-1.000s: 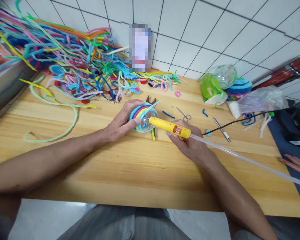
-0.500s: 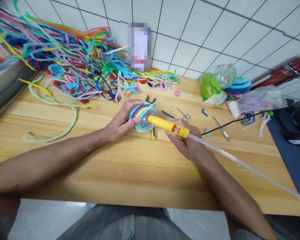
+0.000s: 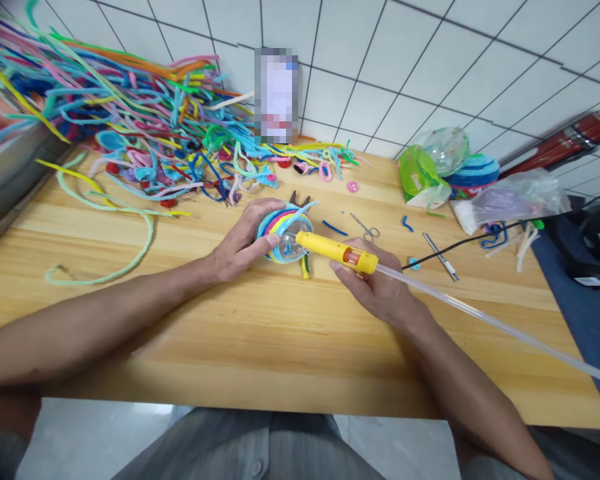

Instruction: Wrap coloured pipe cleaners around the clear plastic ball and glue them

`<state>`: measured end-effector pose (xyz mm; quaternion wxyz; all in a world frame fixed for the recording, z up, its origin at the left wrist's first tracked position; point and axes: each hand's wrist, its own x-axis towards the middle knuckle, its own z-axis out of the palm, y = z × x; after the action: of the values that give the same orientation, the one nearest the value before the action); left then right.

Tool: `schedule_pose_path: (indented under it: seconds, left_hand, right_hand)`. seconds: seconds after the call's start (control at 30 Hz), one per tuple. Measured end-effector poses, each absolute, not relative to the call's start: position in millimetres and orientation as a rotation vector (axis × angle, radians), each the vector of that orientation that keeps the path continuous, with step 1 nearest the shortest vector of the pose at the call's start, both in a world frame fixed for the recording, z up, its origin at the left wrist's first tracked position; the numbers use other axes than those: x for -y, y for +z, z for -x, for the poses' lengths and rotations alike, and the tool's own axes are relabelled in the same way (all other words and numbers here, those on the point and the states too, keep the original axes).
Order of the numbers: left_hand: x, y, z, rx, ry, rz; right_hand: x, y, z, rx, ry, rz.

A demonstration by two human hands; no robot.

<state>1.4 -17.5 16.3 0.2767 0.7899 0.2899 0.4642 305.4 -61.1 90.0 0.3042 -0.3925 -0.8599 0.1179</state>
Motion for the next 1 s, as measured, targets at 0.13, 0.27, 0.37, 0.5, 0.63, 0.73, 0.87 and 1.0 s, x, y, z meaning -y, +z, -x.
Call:
schedule_pose_path:
  seconds: [0.13, 0.27, 0.37, 0.5, 0.63, 0.73, 0.87, 1.0]
  left_hand:
    - [17.5, 16.7, -1.2, -0.781, 1.242, -2.126]
    - [17.3, 16.9, -1.2, -0.787, 1.239, -2.125]
    - [17.1, 16.7, -1.2, -0.773, 1.248, -2.119]
    - [17.5, 17.7, -1.4, -0.782, 1.24, -2.116]
    - [18.3, 19.7, -1.5, -0.796, 1.23, -2.114]
    - [18.6, 20.0, -1.4, -0.805, 1.22, -2.12]
    - [18.5, 18.9, -1.3, -0.81, 1.219, -2.118]
    - [18.2, 18.6, -1.4, -0.807, 1.222, -2.118]
  right_hand:
    - [61.6, 91.5, -307.0, 2.285, 0.304, 1.084]
    - [61.7, 90.0, -305.4, 2.275, 0.311, 1.129]
    - [61.9, 88.2, -303.3, 2.26, 0.329, 1.139]
    - [62.9, 88.0, -299.2, 2.242, 0.333, 1.101]
    - [64.0, 89.9, -299.1, 2.231, 0.354, 1.125]
    - [64.0, 90.6, -303.7, 2.213, 0.387, 1.195]
    - [63.5, 90.5, -307.2, 2.209, 0.4, 1.193]
    - [63.7, 92.7, -303.0, 2.231, 0.402, 1.126]
